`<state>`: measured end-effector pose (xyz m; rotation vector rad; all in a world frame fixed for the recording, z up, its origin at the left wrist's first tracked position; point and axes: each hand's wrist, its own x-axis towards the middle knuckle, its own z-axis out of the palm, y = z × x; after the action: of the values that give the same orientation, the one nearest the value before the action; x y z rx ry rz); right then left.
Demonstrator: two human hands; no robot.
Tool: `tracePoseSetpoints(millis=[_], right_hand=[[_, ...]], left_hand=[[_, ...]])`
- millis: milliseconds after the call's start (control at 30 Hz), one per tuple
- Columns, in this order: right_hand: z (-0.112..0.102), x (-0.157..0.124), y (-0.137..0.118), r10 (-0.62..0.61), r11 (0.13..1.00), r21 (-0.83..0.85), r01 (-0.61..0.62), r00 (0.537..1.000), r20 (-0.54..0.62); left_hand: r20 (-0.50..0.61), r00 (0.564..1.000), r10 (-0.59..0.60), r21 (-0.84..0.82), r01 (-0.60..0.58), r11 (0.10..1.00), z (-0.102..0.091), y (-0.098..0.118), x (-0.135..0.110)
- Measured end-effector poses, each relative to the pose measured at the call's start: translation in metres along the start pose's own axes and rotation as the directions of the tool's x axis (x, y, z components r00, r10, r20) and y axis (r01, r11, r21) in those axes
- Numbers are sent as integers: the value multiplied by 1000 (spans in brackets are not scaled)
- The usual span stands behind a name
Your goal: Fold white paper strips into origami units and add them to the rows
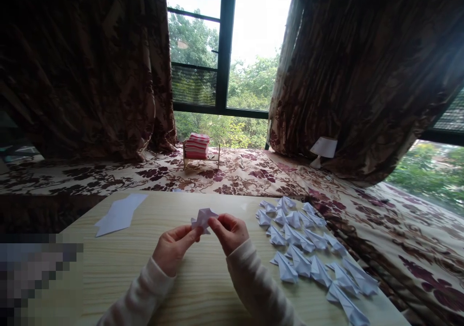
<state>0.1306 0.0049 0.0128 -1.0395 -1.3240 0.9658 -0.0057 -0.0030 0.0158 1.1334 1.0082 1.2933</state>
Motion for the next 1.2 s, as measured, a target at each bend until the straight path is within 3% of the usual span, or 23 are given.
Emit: tracePoseSetpoints(millis=[200,333,500,633,767,967,1100,1200], right_hand=[[0,-4,-6,-61,998,-23,61,998,-20],[-20,-2,-15,70,991,-123,-48,981,182],[-40,3,-16,-155,968,-187,170,984,90],[-36,5,-6,-195,972,-109,207,974,114],[-31,4,-6,-179,984,25,178,982,55],[-23,-1,-13,10,987,159,-9,1000,-2],[-17,-3,-10,43,989,139,-48,998,35],[-16,-7,-6,11,997,70,-14,999,45]], left_hand=[[107,993,56,105,-67,992,-3,8,-3],[162,983,82,183,-111,977,-6,8,-1],[211,950,231,335,-292,896,-6,8,0],[254,932,258,377,-341,861,-3,7,-1],[197,957,214,380,-276,883,-4,4,0],[32,982,186,223,-188,956,-7,0,5],[31,972,233,257,-233,938,-7,1,3],[94,955,281,341,-296,892,-9,2,1]])
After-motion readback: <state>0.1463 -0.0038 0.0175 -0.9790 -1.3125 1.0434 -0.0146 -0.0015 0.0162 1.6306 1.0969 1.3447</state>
